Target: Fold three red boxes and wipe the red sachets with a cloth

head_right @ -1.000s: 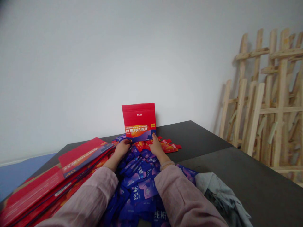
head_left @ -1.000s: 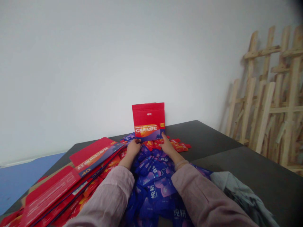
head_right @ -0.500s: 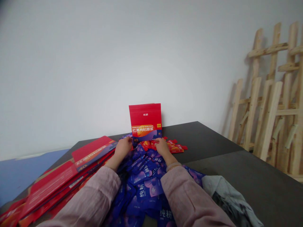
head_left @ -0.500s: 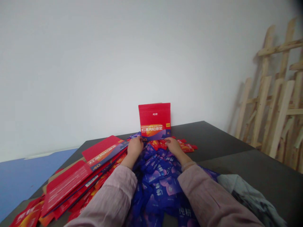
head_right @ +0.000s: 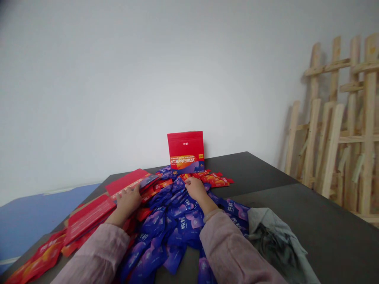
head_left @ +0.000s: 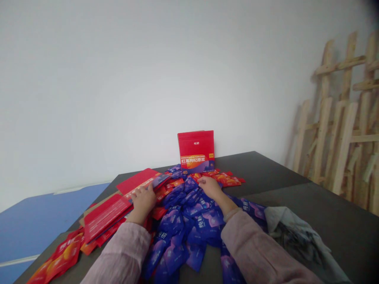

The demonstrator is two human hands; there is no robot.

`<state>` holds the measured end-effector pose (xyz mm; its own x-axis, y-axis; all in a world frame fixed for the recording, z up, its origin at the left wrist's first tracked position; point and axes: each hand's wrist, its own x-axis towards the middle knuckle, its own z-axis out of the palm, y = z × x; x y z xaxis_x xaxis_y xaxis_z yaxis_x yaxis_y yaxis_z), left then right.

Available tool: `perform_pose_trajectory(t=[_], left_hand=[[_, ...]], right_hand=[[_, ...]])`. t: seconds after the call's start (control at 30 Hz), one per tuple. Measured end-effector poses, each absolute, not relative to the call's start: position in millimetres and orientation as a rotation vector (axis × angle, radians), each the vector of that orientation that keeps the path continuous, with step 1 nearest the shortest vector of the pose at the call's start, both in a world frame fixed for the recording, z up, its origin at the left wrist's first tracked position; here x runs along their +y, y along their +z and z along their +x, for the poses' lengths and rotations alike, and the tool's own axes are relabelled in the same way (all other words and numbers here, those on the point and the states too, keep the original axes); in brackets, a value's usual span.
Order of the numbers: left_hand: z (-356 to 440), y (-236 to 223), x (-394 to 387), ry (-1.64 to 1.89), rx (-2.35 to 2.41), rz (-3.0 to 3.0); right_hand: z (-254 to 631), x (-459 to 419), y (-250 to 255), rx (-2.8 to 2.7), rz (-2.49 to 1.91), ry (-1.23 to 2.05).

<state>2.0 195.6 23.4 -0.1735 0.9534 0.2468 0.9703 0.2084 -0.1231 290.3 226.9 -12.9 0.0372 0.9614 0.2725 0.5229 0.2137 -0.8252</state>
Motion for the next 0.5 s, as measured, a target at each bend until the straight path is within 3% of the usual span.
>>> perform_pose_trajectory(t=[0.5], left_hand=[[-23.2, 18.3, 184.6, -0.136, -2.194, -1.964]], right_hand=[[264.6, 169.1, 8.6, -1.631, -1.384, 0.641]])
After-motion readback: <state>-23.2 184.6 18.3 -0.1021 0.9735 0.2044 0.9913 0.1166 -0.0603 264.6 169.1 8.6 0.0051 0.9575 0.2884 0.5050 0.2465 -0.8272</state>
